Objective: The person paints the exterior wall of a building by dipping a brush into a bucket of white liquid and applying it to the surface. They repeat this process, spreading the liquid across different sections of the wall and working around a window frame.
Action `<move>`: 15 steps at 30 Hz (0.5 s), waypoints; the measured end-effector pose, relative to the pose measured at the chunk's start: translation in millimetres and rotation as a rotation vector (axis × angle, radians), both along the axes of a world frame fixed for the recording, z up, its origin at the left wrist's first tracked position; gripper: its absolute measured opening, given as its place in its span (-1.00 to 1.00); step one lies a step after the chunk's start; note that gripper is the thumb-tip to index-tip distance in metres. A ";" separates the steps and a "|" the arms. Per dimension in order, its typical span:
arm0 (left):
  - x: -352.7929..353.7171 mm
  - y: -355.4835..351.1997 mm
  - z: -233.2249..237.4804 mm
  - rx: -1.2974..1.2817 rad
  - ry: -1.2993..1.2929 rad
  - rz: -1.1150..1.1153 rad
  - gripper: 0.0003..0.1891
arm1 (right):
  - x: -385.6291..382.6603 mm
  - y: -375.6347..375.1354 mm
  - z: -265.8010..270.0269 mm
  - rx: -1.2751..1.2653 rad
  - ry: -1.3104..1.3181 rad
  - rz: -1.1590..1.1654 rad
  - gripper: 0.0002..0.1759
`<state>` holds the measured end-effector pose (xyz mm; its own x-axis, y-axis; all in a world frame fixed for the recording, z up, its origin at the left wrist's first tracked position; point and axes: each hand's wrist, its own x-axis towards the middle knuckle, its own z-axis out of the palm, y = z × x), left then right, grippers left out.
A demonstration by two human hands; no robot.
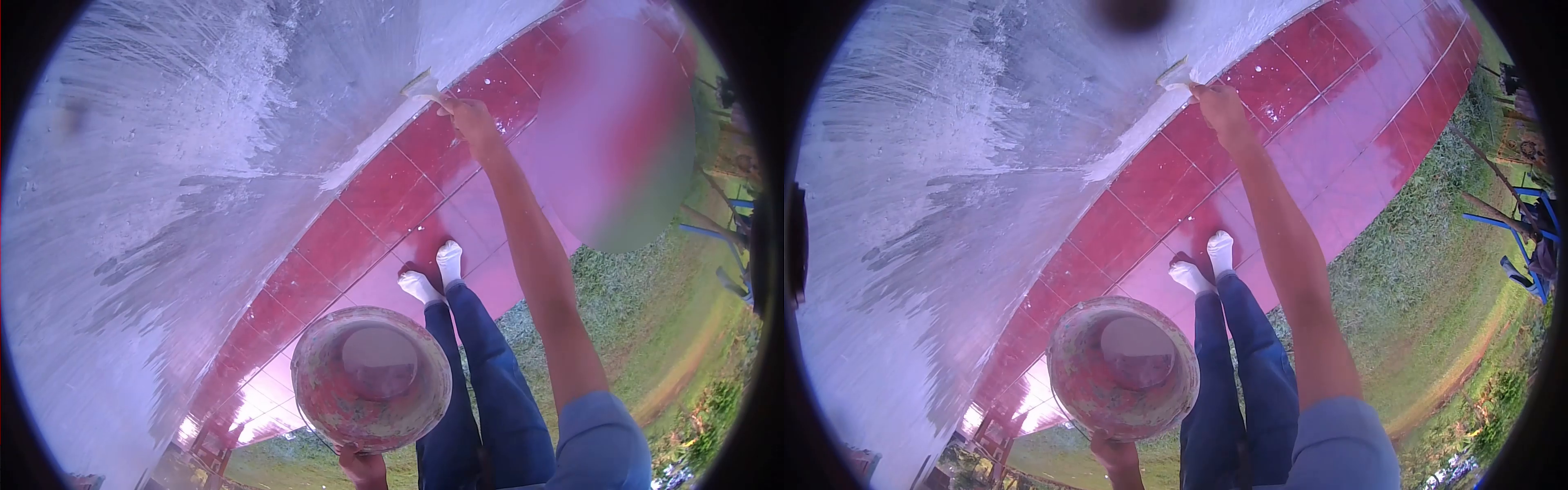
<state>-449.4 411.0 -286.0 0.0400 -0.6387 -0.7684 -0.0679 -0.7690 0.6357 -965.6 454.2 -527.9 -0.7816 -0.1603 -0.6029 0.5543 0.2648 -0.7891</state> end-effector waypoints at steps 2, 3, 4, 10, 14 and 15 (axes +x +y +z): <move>27.5 -1.6 -6.4 0.057 0.060 0.036 -0.45 | 6.8 -0.4 95.8 -0.031 0.095 -0.044 -0.66; 37.3 -3.0 -9.0 0.115 0.122 0.073 -0.32 | 12.4 6.1 131.4 -0.081 0.146 -0.052 -0.68; 34.0 -3.3 -8.6 0.112 0.125 0.071 -0.32 | 18.1 14.1 160.3 -0.135 0.200 -0.059 -0.69; 35.5 -1.0 -12.6 0.094 0.130 0.050 -0.32 | 24.5 42.2 192.6 -0.646 0.444 -0.097 -0.64; 25.1 -5.6 -5.8 0.094 0.076 -0.024 -0.17 | 4.0 -2.4 88.6 -0.931 0.170 -0.015 -0.62; 28.5 -5.8 -5.8 0.113 0.056 -0.032 -0.15 | 4.8 -15.0 41.6 -0.963 0.002 -0.032 -0.62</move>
